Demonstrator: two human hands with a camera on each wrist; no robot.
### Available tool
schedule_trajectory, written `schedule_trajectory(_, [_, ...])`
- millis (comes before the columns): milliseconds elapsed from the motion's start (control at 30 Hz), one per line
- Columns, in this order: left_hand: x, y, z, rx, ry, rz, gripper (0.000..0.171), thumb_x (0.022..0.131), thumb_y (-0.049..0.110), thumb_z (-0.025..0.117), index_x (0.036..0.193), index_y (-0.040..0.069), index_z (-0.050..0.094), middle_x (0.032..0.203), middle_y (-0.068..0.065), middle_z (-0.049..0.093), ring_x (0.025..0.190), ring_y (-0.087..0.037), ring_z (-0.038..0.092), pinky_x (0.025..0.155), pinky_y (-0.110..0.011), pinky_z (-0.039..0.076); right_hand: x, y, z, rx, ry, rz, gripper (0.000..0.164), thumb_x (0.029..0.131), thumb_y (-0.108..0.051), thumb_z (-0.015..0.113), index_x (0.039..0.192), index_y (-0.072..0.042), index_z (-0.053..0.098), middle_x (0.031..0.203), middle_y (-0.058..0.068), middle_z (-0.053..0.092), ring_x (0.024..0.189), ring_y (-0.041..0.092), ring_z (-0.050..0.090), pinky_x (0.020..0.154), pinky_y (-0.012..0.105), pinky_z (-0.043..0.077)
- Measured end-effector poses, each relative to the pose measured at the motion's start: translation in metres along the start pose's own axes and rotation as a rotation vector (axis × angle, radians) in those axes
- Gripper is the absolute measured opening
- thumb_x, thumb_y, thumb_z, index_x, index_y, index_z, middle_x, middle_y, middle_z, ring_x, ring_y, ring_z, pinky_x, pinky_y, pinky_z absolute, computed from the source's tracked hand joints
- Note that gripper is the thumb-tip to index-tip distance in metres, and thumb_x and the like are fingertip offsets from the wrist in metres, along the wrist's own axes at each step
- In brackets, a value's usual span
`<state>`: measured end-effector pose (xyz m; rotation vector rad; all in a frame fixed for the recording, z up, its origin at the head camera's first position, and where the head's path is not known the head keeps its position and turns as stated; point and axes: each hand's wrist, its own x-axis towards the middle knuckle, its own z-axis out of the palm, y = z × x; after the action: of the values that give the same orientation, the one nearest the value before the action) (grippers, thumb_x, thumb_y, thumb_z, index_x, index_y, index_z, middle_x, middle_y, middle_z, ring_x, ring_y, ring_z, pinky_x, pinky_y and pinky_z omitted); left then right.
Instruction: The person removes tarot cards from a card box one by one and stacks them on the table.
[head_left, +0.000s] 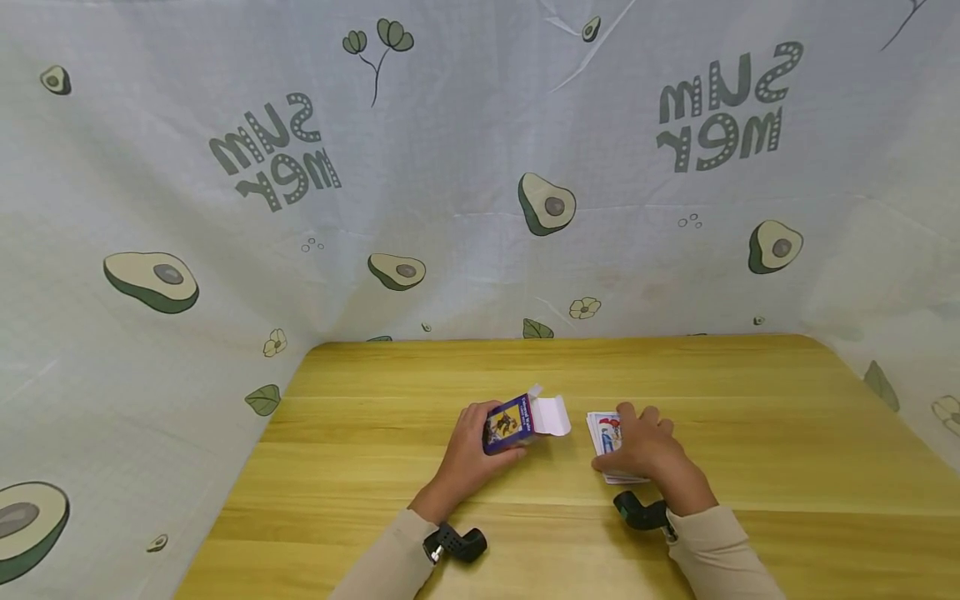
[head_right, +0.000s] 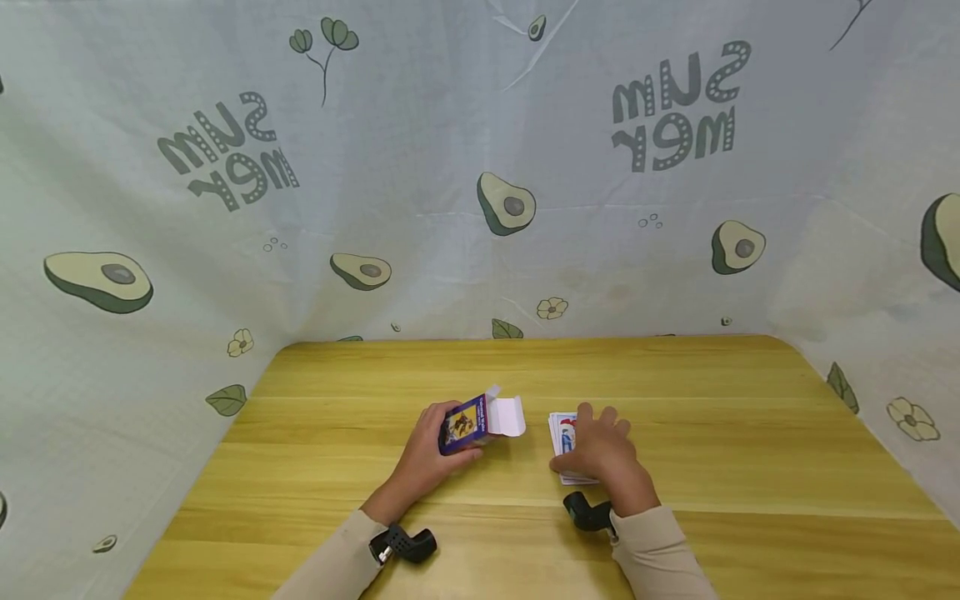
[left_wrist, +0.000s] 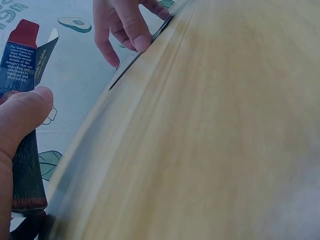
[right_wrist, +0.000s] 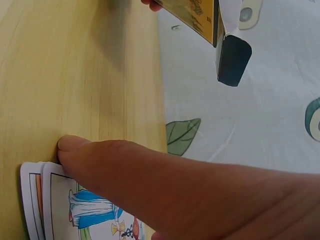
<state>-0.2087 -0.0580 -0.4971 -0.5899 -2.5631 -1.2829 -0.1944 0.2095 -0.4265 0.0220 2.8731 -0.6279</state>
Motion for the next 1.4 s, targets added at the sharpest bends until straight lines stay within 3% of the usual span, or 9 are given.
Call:
schedule_trajectory(333, [0.000,-0.002,0.000,0.002,0.002,0.003,0.074,0.076,0.044,0.080,0.135,0.013,0.046,0.118,0.001,0.052,0.101,-0.013,0.045,0.085,-0.030,0.043,0.006,-0.001,0.001,0.014,0.020,0.020,0.092,0.072,-0.043,0.081,0.136,0.005,0.037,0.109,0.033,0.037,0.097,0.047,0.038,0.065,0.047,0.043])
schedule_trajectory(933, [0.000,0.000,-0.001,-0.014,0.002,0.008,0.074,0.077,0.042,0.080,0.136,0.012,0.046,0.119,0.001,0.052,0.102,-0.013,0.045,0.086,-0.031,0.043,0.030,-0.009,0.002,-0.008,0.013,-0.009,0.043,0.080,-0.032,0.073,0.113,-0.010,0.056,0.099,0.026,0.039,0.094,0.046,0.039,0.060,0.042,0.041])
schedule_trajectory(1400, [-0.001,-0.001,-0.001,-0.013,0.011,0.013,0.072,0.077,0.043,0.080,0.134,0.014,0.047,0.118,0.002,0.052,0.100,-0.013,0.045,0.085,-0.030,0.043,0.032,-0.006,0.004,-0.023,0.028,0.005,0.037,0.083,-0.028,0.069,0.111,-0.008,0.055,0.100,0.026,0.038,0.090,0.044,0.040,0.059,0.041,0.040])
